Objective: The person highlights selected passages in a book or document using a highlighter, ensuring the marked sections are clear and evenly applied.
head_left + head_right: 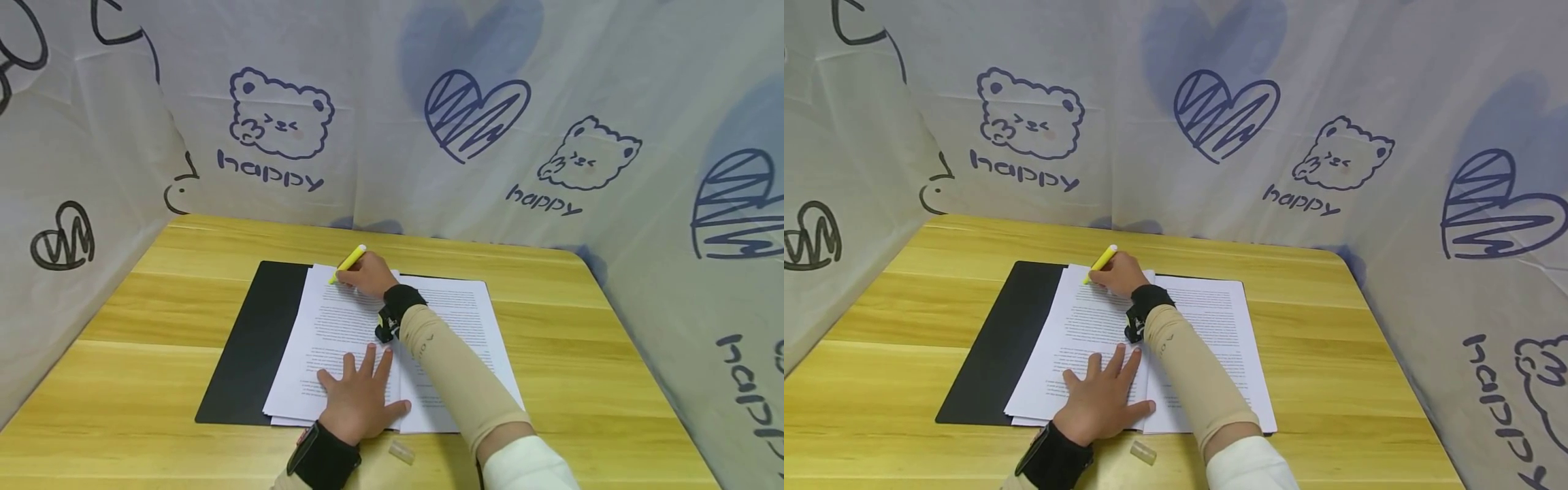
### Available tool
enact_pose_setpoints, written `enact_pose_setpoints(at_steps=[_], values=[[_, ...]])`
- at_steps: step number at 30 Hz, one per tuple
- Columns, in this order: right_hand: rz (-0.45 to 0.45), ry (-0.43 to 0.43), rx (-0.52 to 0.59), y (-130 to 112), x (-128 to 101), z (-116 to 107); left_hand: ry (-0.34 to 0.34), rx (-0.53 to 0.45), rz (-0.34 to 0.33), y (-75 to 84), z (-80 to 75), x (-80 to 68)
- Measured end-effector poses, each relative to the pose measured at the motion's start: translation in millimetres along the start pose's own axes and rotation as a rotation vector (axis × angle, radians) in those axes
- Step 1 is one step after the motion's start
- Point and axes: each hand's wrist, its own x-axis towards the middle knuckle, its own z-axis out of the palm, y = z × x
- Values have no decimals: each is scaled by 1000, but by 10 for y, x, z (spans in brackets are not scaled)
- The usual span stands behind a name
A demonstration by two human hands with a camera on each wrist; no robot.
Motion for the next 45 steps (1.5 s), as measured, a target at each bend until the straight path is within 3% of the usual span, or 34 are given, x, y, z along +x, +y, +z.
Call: enact_pose_setpoints(at_steps=[13, 45], values=[[15, -44, -66, -47, 69, -8, 4, -2, 5, -18, 17, 12], [7, -57, -171, -116, 2, -100, 6, 1, 2, -4, 14, 5]])
